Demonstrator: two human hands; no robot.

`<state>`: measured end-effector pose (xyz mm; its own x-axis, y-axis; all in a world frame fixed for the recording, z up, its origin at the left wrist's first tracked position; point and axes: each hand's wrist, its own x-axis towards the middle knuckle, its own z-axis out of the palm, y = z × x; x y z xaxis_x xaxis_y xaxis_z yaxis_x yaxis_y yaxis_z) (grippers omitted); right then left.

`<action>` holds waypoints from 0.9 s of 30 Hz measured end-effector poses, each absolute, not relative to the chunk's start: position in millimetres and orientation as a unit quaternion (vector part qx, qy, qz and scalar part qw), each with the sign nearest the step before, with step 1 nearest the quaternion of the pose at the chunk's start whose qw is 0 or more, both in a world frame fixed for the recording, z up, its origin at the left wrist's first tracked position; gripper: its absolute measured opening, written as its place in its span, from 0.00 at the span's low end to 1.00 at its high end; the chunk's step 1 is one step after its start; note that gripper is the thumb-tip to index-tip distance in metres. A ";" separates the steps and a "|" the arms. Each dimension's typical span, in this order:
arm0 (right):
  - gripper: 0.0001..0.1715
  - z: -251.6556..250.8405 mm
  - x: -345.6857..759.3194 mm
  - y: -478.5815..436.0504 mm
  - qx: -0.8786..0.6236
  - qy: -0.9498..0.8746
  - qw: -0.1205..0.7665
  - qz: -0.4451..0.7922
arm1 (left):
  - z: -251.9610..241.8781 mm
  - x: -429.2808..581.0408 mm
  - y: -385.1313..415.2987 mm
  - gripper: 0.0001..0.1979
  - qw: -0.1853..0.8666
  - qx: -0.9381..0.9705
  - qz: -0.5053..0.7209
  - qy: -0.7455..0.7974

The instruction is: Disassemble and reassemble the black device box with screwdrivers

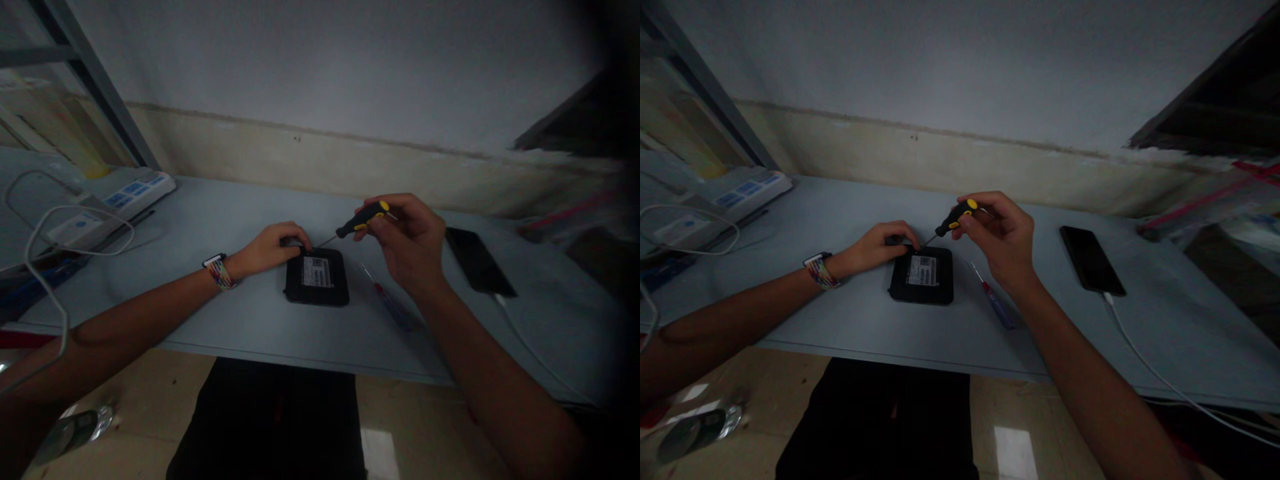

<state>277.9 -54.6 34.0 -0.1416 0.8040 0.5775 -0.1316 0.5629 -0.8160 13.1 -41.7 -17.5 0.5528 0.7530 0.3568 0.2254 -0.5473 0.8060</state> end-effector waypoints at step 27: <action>0.13 35.5 265.7 -46.7 -0.277 -0.676 0.580 0.360 | -15.6 12.8 -42.5 0.10 0.358 0.806 0.355 0.308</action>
